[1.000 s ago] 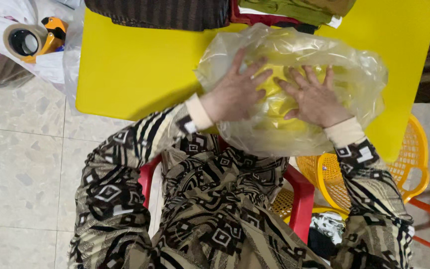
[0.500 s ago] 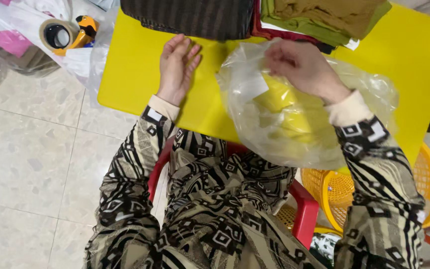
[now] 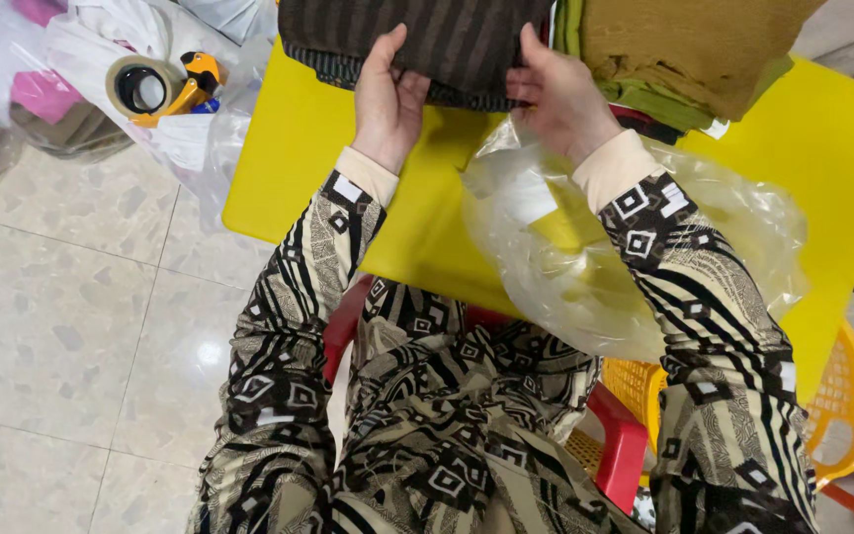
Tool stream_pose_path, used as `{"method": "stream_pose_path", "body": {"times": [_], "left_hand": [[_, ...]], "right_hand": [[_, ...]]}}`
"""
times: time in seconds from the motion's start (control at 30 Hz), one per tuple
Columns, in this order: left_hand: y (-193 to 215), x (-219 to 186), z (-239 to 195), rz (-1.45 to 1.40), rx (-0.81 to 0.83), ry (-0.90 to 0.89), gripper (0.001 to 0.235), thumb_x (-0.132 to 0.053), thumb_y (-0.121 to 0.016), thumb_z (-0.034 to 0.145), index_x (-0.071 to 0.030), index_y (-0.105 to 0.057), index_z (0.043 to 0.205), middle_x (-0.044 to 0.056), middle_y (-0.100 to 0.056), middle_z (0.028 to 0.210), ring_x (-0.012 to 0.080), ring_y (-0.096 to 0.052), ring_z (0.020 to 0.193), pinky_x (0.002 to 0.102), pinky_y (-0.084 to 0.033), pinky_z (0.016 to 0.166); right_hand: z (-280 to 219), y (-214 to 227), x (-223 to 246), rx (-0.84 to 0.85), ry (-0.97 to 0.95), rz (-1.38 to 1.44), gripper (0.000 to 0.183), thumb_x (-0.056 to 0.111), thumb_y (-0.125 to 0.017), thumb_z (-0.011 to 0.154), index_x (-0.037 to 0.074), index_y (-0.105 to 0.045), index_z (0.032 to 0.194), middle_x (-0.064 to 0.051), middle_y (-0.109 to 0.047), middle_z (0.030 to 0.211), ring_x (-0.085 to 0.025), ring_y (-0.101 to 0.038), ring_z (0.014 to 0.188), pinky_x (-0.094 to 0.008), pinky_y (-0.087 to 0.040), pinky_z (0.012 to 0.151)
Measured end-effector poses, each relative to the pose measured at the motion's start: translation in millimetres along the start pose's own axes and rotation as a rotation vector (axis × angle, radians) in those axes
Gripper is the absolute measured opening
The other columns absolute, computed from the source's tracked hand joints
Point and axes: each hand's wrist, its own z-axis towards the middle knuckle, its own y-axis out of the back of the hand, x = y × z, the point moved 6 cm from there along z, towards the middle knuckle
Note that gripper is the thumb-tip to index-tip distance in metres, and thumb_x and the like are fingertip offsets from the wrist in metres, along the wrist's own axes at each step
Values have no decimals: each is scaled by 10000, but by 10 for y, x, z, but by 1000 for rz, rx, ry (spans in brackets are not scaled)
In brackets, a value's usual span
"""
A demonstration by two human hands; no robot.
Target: The person folds several pieces of clothing on a yellow table, including a brown patterned garment, striped pants, and solid-colored shirts. They then place the folded items into a clear plastic bag and tie it closed.
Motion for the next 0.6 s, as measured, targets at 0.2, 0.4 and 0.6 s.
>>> {"method": "stream_pose_path", "body": {"times": [0.2,0.4,0.6], "left_hand": [[-321,-158,81,-45,79,17,324,-163,-803,864,-96,-617,1121,30,-637,1078,193,-634,973,352,-540,904],[-302,-322,-145,63,91,-26,666,-391,-822,772,-97,-479,1262,57,-620,1143,254,-600,1080,418,-501,942],[-5,-796,97,-438,214,89,1074,-760,-596,779,116,-377,1361,270,-562,1321,408,-554,1250,543,-434,1170]], "right_hand": [[176,-136,237,2,30,221,513,589,-554,871,178,-650,1162,-26,-760,1109,-250,-704,1018,-445,-533,948],[634,-138,430,93,239,85,361,189,-752,956,83,-626,1278,-85,-699,1235,-263,-693,1143,-462,-585,969],[858,174,509,11,168,218,368,55,-736,914,59,-608,1259,-114,-686,1269,-276,-669,1191,-432,-561,1041]]}}
